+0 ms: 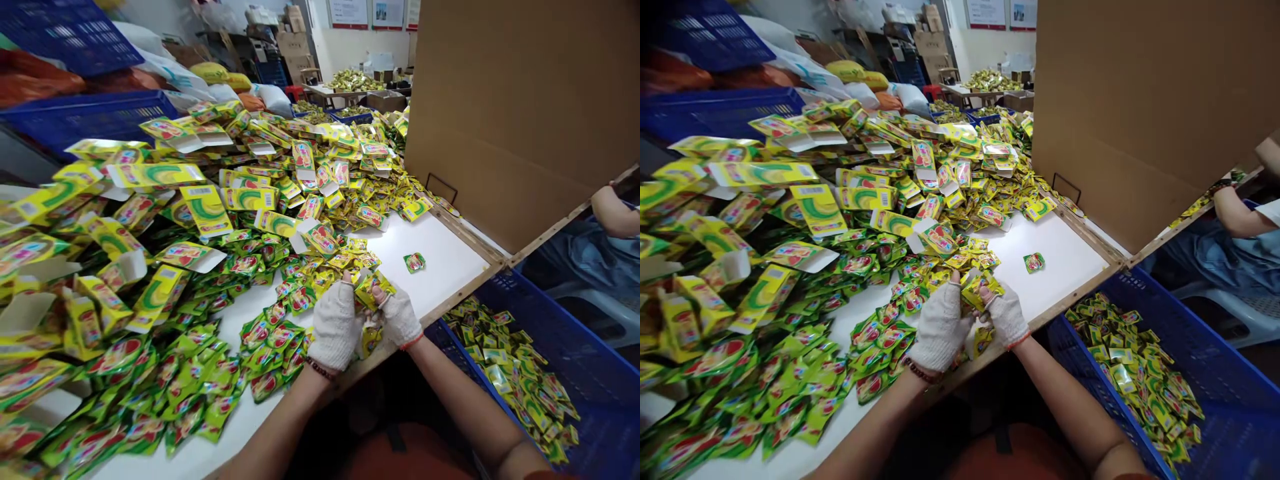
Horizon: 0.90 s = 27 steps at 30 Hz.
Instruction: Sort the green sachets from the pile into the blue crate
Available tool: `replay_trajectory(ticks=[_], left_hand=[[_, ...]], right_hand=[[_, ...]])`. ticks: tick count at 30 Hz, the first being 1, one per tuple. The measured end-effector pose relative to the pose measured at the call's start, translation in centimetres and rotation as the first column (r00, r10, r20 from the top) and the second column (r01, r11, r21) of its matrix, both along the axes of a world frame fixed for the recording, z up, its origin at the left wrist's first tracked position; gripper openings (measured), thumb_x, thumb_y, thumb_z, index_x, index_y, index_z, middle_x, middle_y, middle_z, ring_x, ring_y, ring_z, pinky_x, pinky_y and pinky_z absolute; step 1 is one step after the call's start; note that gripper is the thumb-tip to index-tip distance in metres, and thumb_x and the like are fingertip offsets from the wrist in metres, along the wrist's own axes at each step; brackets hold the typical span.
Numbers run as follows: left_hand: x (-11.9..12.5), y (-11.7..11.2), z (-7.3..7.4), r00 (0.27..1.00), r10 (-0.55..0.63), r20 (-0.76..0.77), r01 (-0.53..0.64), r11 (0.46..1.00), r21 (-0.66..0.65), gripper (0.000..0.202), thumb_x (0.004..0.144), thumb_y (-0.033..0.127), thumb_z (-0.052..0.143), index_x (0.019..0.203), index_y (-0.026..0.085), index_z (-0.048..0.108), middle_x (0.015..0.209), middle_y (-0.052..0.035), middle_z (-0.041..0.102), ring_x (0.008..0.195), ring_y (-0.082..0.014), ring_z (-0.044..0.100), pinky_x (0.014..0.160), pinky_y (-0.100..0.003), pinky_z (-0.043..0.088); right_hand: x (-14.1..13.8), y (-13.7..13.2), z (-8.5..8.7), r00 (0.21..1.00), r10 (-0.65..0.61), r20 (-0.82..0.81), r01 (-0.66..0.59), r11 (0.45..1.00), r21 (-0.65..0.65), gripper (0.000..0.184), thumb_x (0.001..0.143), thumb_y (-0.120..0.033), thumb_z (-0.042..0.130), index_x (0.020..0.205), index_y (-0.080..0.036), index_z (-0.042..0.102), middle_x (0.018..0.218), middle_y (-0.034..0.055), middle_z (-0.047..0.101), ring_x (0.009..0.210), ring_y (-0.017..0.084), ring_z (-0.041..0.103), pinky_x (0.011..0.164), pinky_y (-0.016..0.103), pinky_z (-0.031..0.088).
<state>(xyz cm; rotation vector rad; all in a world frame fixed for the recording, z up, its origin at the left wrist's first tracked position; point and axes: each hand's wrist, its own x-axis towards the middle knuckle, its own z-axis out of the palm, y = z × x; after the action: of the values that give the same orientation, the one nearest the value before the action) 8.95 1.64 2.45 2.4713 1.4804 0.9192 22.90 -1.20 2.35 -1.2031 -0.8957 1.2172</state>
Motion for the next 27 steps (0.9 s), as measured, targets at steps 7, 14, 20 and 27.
replay_trajectory(ticks=[7, 14, 20, 27], left_hand=[[-1.8, 0.5, -0.8, 0.992, -0.116, -0.054, 0.113, 0.992, -0.051, 0.052, 0.066, 0.015, 0.062, 0.116, 0.021, 0.054, 0.109, -0.0101, 0.064, 0.102, -0.0297, 0.062, 0.092, -0.043, 0.051], [-2.5, 0.5, 0.2, 0.98, -0.197, -0.002, 0.194, 0.968, -0.16, 0.052, 0.066, 0.014, 0.058, 0.118, 0.018, 0.054, 0.117, -0.0112, 0.061, 0.111, -0.0286, 0.057, 0.099, -0.043, 0.049], [-2.8, 0.7, 0.6, 0.971, -0.239, -0.009, 0.234, 0.958, -0.166, 0.054, 0.066, 0.013, 0.059, 0.12, 0.017, 0.056, 0.113, -0.0109, 0.062, 0.108, -0.0281, 0.058, 0.097, -0.042, 0.05], [-3.0, 0.5, -0.5, 0.962, -0.273, 0.027, 0.274, 0.953, -0.126, 0.055, 0.066, 0.013, 0.06, 0.121, 0.017, 0.055, 0.112, -0.0109, 0.062, 0.108, -0.0275, 0.058, 0.096, -0.042, 0.05]], right_hand=[[1.3, -0.7, 0.5, 0.964, -0.159, 0.212, 0.139, 0.985, 0.106, 0.039, 0.084, -0.055, 0.061, 0.103, -0.021, 0.061, 0.083, 0.0038, 0.068, 0.051, 0.011, 0.059, 0.045, 0.023, 0.05], [2.8, -0.5, 1.2, 0.942, -0.069, 0.328, 0.052, 0.997, 0.061, 0.033, 0.081, -0.048, 0.064, 0.097, -0.02, 0.064, 0.079, 0.002, 0.066, 0.051, 0.01, 0.055, 0.038, 0.019, 0.044], [2.8, -0.8, 1.9, 0.893, -0.044, 0.448, -0.005, 0.994, 0.108, 0.025, 0.084, -0.043, 0.061, 0.092, -0.02, 0.066, 0.075, 0.0012, 0.066, 0.056, 0.012, 0.055, 0.044, 0.02, 0.042], [3.7, 0.4, 3.3, 0.656, 0.21, 0.725, -0.291, 0.957, -0.013, 0.014, 0.084, -0.024, 0.059, 0.076, -0.018, 0.068, 0.068, -0.0024, 0.063, 0.066, 0.012, 0.053, 0.061, 0.022, 0.04]])
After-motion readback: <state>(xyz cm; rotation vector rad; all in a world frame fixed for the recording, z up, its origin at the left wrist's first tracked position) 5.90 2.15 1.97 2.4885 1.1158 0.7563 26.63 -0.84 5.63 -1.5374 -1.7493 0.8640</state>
